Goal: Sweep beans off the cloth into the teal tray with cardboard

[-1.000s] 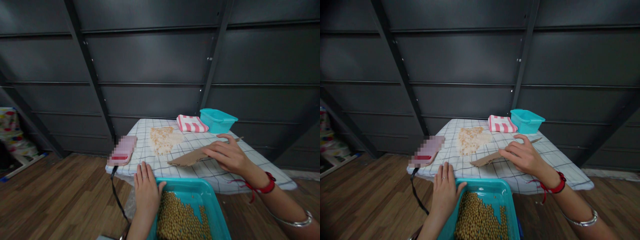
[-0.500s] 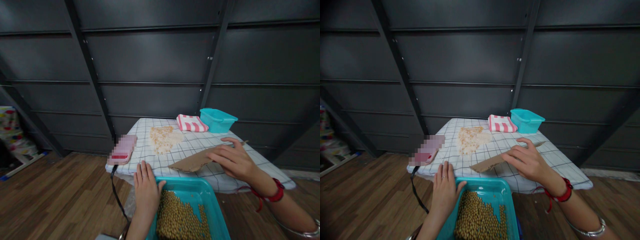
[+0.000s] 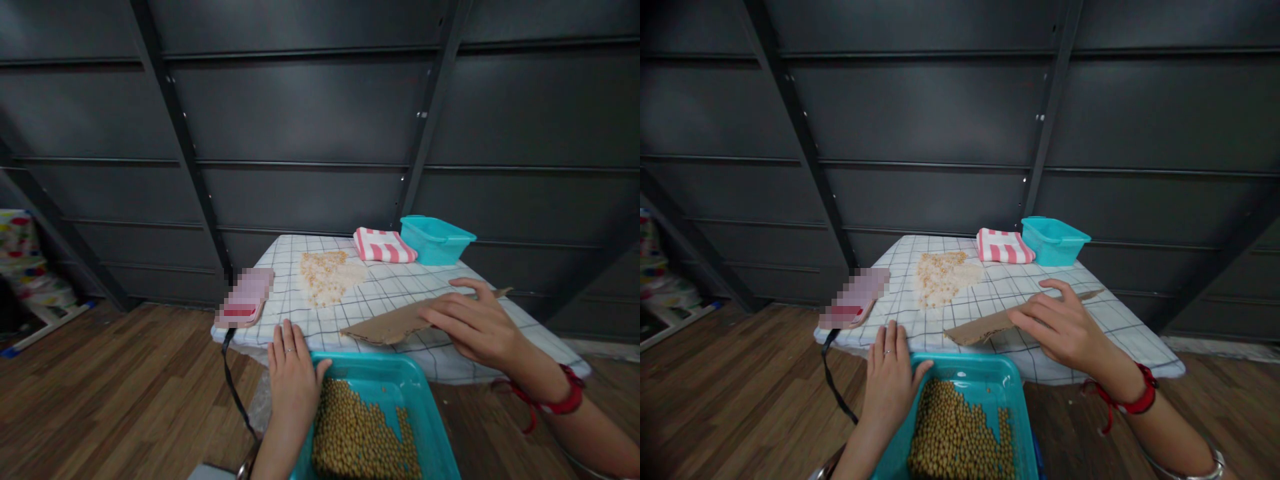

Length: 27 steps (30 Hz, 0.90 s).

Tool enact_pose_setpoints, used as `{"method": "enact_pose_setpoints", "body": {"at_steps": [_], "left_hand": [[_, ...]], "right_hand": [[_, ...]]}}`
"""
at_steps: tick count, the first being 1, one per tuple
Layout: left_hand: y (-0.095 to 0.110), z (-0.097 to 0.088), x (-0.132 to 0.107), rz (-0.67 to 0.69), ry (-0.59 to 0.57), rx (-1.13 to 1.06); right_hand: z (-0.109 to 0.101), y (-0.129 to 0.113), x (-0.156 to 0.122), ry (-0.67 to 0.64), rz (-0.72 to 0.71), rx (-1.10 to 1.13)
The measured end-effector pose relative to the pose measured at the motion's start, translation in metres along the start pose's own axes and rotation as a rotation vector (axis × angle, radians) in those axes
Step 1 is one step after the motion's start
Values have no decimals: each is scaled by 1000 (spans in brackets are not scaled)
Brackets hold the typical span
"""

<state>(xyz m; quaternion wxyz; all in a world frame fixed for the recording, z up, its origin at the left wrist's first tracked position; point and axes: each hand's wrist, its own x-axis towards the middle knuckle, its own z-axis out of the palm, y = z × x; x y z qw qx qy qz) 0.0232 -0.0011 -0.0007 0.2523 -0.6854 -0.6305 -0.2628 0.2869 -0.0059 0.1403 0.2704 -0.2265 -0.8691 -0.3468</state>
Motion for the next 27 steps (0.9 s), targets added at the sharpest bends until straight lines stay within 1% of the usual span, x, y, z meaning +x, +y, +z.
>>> {"method": "enact_pose_setpoints", "body": {"at_steps": [9,15,19,22,24,27], "left_hand": [[-1,1,-1,1,-22,-12],[0,1,-3,-11,10,-15],[0,-3,-2,-14,-33,-16],[1,-5,-1,-22,-68,-7],[1,-4,-1,-26,-59,-5],[1,-2,-2,-21,-18,-15]], "right_hand": [[-8,-10,5,3,-3,12],[-18,-24,7,-34,34,95],[-30,-33,10,-89,113,222],[-37,-34,12,-110,170,274],[-38,-32,13,-79,141,229],[-29,-25,12,-24,69,59]]}}
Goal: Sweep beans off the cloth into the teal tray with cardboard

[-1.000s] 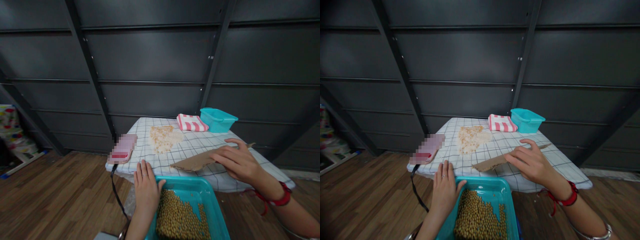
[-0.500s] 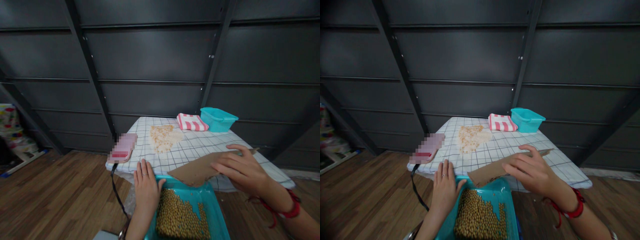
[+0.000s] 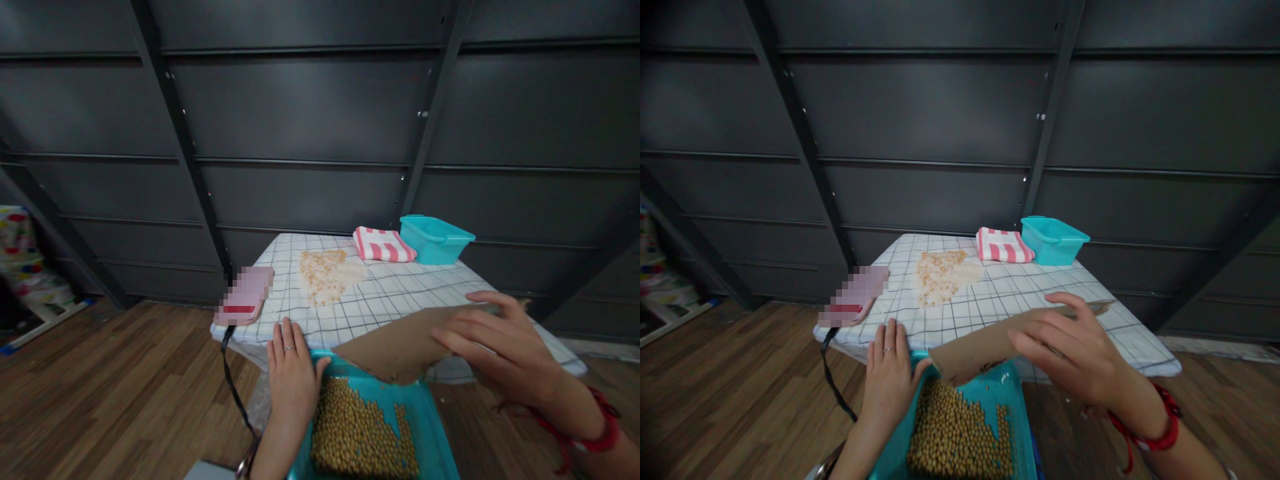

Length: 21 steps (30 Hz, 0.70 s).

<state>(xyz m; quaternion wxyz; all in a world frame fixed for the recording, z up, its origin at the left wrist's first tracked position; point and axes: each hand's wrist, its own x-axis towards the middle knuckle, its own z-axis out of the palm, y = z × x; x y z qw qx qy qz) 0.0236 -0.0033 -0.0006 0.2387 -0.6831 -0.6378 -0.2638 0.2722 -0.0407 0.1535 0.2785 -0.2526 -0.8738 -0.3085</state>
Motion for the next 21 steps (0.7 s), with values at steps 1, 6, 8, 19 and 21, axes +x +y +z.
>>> {"method": "enact_pose_setpoints", "body": {"at_steps": [1,6,8,19,21], "left_hand": [[0,1,0,1,11,-2],[-1,0,0,-5,15,1],[-1,0,0,1,5,7],[-4,1,-1,8,-28,-12],[-4,1,-1,0,-25,-6]], "right_hand": [[4,2,0,3,-17,-50],[27,7,1,32,-81,-132],[36,8,3,47,-100,-150],[50,29,5,73,-58,-246],[48,35,4,74,-38,-276]]}}
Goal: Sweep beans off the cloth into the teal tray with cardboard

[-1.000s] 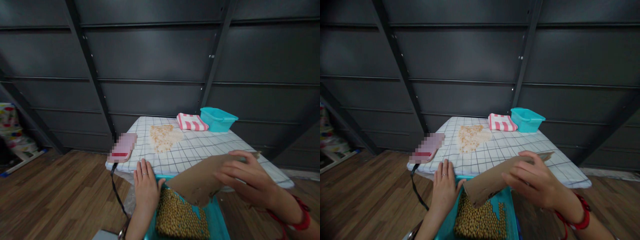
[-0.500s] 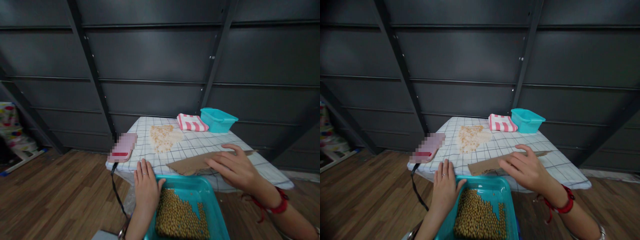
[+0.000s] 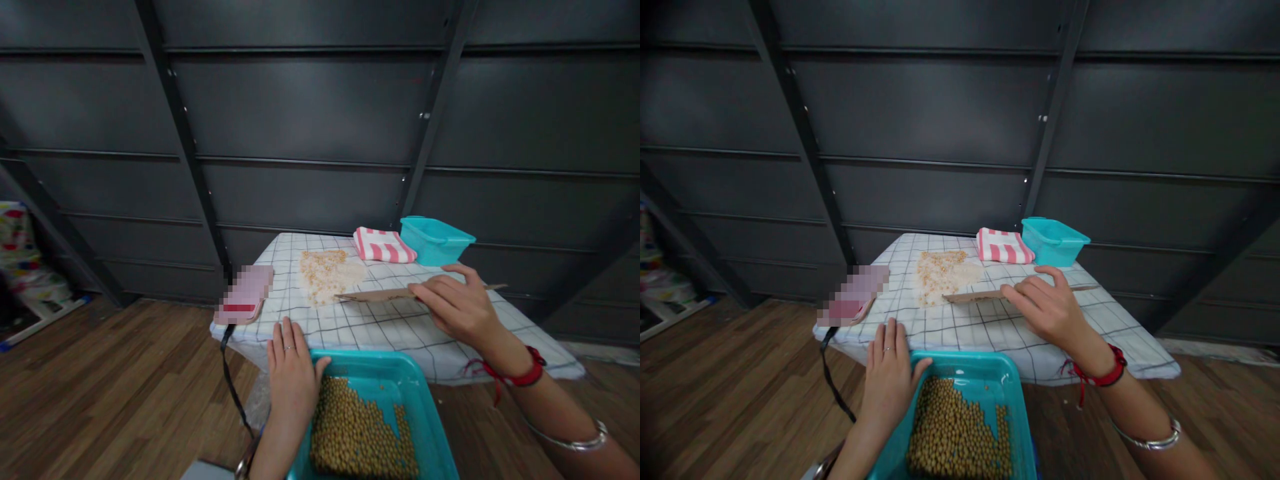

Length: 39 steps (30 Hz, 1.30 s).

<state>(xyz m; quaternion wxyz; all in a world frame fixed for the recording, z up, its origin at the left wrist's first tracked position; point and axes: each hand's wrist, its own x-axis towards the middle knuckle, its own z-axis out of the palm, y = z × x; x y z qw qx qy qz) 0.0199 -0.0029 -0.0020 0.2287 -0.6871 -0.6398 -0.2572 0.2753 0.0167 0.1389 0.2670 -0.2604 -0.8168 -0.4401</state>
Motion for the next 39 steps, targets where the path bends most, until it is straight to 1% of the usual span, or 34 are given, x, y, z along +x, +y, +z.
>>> {"method": "enact_pose_setpoints", "body": {"at_steps": [2,5,8,11,14,18,23,29,34,39], "left_hand": [[1,0,0,-4,5,-2],[1,-1,0,-9,6,-19],[1,-2,1,-9,-10,-27],[1,-3,1,9,-11,-3],[1,-4,2,14,15,24],[1,-4,3,21,48,62],[1,-5,3,35,55,70],[2,-2,2,29,86,53],[2,1,1,17,60,34],[0,0,1,13,38,19]], "right_hand": [[4,6,0,-24,20,-37],[18,12,4,-36,44,-55],[35,13,8,-8,39,-50],[44,11,11,-27,21,-41],[42,8,11,-44,8,-26],[33,6,6,-62,11,24],[27,7,3,-27,41,51],[39,11,8,-14,63,-9],[49,11,12,-40,50,-19],[45,7,12,-41,23,12]]}}
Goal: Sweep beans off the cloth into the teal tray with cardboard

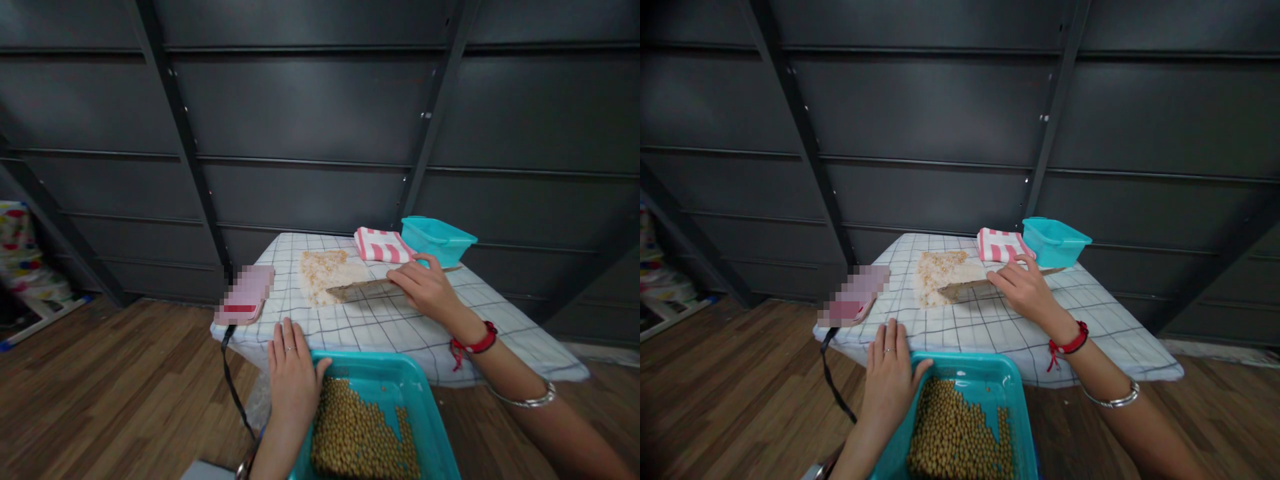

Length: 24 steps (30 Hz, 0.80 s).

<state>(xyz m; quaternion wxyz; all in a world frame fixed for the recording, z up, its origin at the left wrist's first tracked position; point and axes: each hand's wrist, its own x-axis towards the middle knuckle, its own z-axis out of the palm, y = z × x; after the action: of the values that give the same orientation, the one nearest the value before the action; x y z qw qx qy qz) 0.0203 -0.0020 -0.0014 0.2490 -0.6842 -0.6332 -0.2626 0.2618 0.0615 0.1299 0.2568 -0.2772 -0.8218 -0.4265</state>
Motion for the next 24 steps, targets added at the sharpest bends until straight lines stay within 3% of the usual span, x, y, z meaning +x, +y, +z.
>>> {"method": "enact_pose_setpoints", "body": {"at_steps": [7,17,24], "left_hand": [[1,1,0,0,34,4],[3,2,1,-7,29,-4],[3,1,1,-9,11,0]], "right_hand": [[-15,0,-7,25,4,48],[5,3,0,2,31,-12],[-10,1,-13,-24,-4,24]]}}
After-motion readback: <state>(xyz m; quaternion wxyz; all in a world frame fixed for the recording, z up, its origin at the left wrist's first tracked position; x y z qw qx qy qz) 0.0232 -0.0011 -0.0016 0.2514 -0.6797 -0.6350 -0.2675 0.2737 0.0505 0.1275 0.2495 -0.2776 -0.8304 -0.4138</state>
